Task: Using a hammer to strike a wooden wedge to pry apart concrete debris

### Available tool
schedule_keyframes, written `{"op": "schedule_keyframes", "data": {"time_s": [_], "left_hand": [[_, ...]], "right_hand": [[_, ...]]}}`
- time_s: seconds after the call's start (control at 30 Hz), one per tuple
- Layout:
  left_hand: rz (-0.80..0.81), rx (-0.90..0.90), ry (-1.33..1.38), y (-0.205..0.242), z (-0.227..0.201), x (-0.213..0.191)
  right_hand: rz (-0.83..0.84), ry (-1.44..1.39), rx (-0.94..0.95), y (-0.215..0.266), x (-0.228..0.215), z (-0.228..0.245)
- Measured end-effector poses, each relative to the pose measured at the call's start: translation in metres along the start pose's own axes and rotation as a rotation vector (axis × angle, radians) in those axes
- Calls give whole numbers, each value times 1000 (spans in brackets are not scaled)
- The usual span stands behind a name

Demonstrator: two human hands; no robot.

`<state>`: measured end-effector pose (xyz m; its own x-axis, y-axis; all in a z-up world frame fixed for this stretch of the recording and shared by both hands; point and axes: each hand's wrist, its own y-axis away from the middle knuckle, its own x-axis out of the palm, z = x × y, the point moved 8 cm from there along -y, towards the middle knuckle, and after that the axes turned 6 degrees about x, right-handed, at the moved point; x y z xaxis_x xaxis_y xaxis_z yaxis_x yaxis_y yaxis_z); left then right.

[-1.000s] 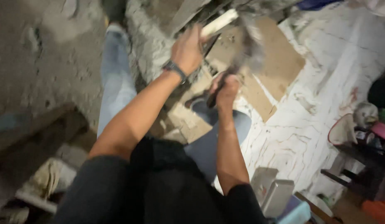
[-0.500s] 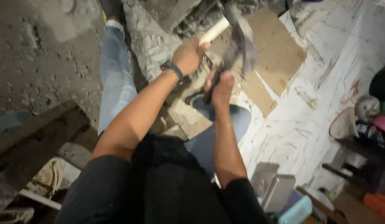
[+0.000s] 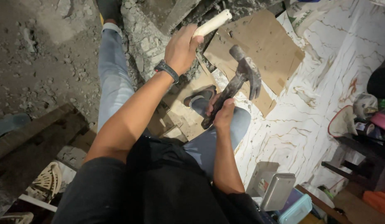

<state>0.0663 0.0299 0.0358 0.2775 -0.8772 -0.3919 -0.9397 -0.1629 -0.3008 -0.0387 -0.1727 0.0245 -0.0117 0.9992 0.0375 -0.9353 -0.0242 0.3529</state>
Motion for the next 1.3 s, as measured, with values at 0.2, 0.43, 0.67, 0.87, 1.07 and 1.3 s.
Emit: {"op": "schedule_keyframes", "data": {"time_s": [0.2,0.43,0.67,0.87,1.07,1.3], "left_hand": [[-50,30,-52,-4,-19,-10],[81,-121,17,-7,5,10],[71,-36,-21,-2,22,20],[108,-55,27,-7,21,19],[163,-59,42,-3,42,32],[327,-92,-1,-11,43,36]], "right_hand": [[37,-26,-46,0,11,7],[314,-586,-203,-62,7,-31],[136,-410,-42,-63,1,-23],[219,-326,-265,-96,7,-38],[166,-359,-91,-68,5,-26],[-90,-45,153,-78,-4,-34]]}}
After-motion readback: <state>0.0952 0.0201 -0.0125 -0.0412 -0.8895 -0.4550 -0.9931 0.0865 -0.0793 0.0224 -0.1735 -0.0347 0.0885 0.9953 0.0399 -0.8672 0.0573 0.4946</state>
